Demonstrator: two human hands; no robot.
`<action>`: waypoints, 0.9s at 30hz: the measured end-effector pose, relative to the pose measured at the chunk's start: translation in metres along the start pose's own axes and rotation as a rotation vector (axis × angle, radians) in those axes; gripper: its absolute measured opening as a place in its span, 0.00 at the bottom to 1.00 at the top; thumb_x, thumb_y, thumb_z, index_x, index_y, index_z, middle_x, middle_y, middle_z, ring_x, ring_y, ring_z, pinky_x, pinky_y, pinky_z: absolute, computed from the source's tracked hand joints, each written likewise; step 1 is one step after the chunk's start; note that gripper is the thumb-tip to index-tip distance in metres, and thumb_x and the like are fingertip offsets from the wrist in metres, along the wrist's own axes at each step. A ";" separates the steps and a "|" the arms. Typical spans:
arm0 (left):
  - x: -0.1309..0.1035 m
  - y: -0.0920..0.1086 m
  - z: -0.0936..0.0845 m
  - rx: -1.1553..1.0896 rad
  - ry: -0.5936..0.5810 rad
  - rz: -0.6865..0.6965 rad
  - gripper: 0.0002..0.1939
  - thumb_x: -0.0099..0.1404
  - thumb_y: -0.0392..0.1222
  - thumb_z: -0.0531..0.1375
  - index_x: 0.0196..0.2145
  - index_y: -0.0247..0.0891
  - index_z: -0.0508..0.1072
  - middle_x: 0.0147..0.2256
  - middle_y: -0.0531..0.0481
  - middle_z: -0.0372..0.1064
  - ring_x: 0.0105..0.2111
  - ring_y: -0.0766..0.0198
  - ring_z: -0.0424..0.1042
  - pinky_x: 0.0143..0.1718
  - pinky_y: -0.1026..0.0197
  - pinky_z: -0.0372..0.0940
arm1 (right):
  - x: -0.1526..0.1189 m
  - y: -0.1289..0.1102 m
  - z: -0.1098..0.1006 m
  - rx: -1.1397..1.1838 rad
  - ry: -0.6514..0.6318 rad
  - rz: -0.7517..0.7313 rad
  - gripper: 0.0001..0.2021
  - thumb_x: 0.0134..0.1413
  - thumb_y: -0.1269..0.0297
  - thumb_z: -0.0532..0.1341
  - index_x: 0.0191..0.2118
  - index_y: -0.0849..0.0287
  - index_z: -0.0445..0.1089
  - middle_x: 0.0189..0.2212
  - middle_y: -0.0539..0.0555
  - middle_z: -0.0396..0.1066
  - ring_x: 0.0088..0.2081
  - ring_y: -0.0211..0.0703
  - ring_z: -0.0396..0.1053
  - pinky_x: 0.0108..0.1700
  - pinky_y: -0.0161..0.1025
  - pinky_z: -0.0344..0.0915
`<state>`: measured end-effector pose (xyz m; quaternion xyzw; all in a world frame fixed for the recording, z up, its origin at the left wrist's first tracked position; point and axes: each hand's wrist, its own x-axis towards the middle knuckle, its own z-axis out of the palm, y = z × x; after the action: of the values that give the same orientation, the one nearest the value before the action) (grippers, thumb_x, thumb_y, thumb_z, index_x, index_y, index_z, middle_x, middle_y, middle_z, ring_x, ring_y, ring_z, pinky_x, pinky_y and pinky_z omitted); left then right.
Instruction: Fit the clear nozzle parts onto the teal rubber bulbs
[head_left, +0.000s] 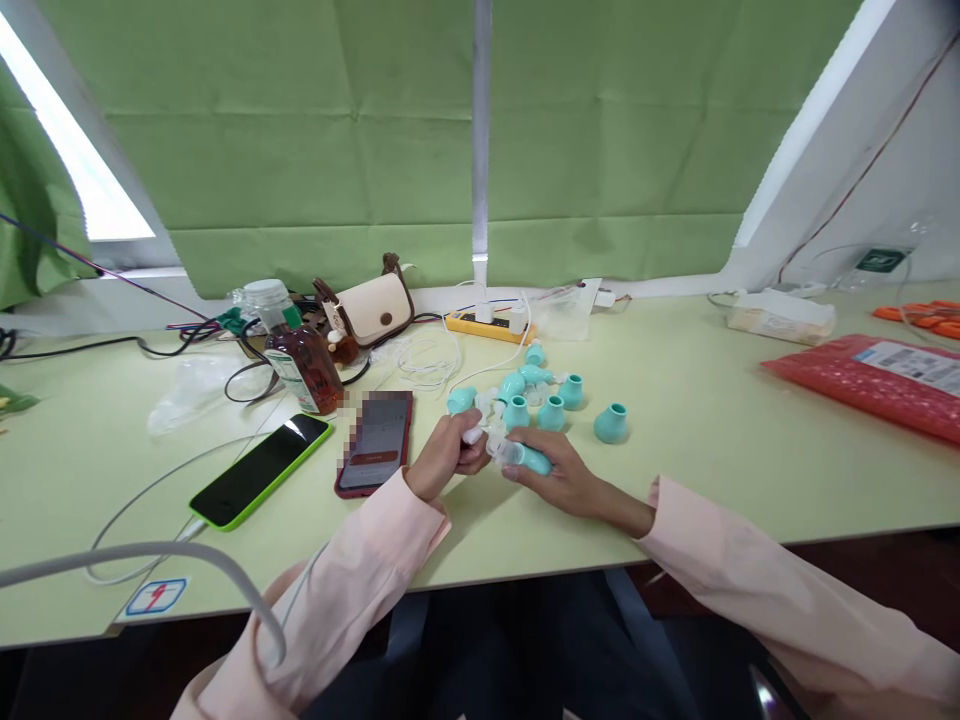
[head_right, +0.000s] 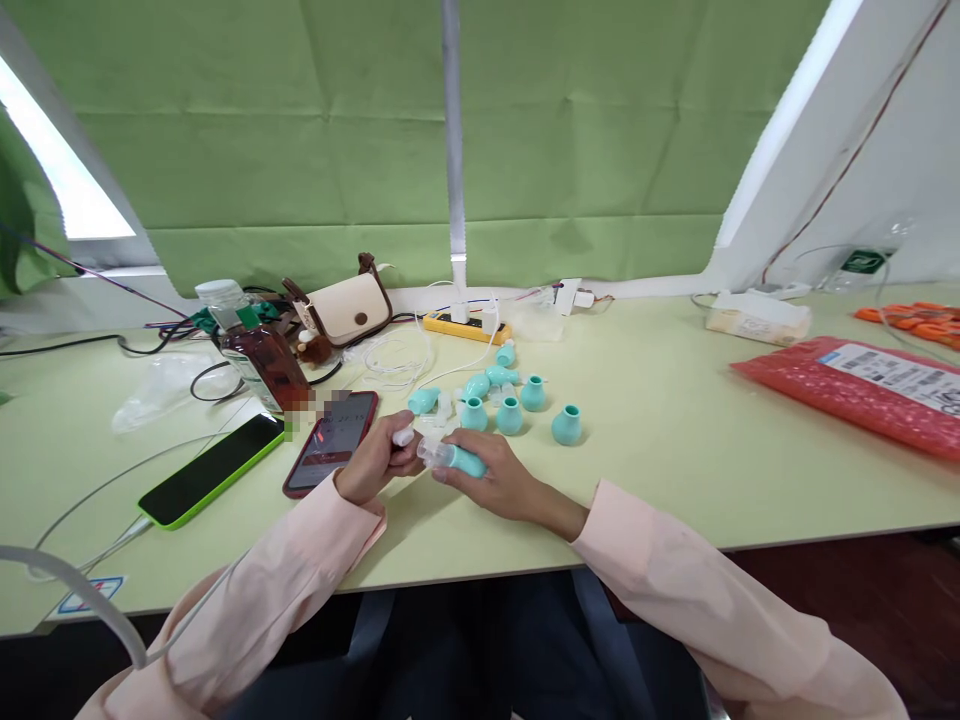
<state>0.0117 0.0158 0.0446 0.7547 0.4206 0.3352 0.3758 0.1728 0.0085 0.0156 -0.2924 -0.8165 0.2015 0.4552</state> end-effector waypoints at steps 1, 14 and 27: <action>0.000 0.002 -0.003 0.050 0.003 -0.004 0.19 0.59 0.46 0.33 0.14 0.39 0.41 0.11 0.59 0.35 0.12 0.73 0.43 0.15 0.67 0.48 | 0.001 0.000 -0.001 0.009 0.068 0.026 0.07 0.46 0.62 0.57 0.32 0.57 0.64 0.27 0.51 0.67 0.30 0.40 0.64 0.33 0.36 0.61; 0.002 -0.018 -0.008 0.808 -0.113 -0.190 0.18 0.45 0.53 0.57 0.13 0.35 0.63 0.21 0.40 0.66 0.27 0.50 0.68 0.24 0.58 0.57 | 0.003 0.003 -0.010 0.300 0.092 0.256 0.11 0.48 0.59 0.54 0.25 0.62 0.63 0.19 0.49 0.60 0.20 0.33 0.56 0.22 0.33 0.55; -0.009 0.010 -0.009 0.176 0.135 0.072 0.13 0.56 0.46 0.50 0.20 0.36 0.58 0.13 0.59 0.50 0.15 0.73 0.51 0.18 0.69 0.48 | 0.003 -0.003 -0.001 -0.007 -0.162 0.140 0.08 0.52 0.60 0.51 0.30 0.60 0.59 0.26 0.50 0.61 0.29 0.36 0.59 0.32 0.34 0.56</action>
<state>0.0037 0.0065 0.0559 0.7751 0.4453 0.3602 0.2667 0.1714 0.0084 0.0202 -0.3330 -0.8288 0.2531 0.3717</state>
